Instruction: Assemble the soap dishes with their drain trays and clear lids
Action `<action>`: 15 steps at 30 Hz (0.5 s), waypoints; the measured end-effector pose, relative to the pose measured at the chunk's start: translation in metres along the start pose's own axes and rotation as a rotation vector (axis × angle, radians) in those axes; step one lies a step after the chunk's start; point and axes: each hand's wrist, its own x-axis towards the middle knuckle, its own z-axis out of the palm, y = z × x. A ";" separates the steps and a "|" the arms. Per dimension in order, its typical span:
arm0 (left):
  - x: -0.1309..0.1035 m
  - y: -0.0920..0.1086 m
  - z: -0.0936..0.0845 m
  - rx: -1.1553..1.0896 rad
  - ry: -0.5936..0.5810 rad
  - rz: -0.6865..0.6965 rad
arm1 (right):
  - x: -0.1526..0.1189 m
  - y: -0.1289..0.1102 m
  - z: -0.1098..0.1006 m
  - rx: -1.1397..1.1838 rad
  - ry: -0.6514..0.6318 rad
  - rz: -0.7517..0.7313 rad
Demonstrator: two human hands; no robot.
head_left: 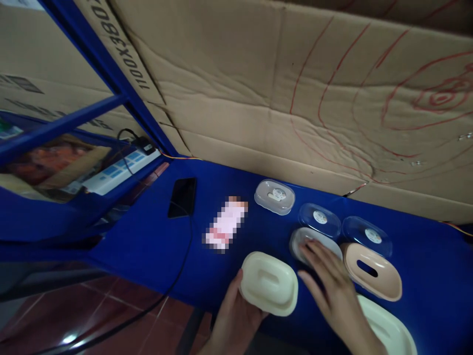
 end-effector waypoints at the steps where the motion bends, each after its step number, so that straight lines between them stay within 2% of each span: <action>1: -0.001 0.002 0.000 0.005 0.023 0.025 | -0.001 0.012 0.000 -0.055 0.009 0.037; 4: -0.003 0.004 0.000 0.032 0.076 0.044 | -0.009 0.035 0.008 -0.169 -0.040 0.039; 7: -0.004 0.000 0.000 0.062 0.067 -0.017 | -0.013 0.038 0.018 -0.189 -0.069 0.035; 11: 0.000 -0.007 -0.001 0.112 0.050 -0.061 | -0.009 0.022 0.015 -0.113 0.006 0.024; 15: 0.003 -0.011 0.004 0.111 -0.042 -0.036 | -0.009 -0.013 0.001 0.017 0.089 -0.003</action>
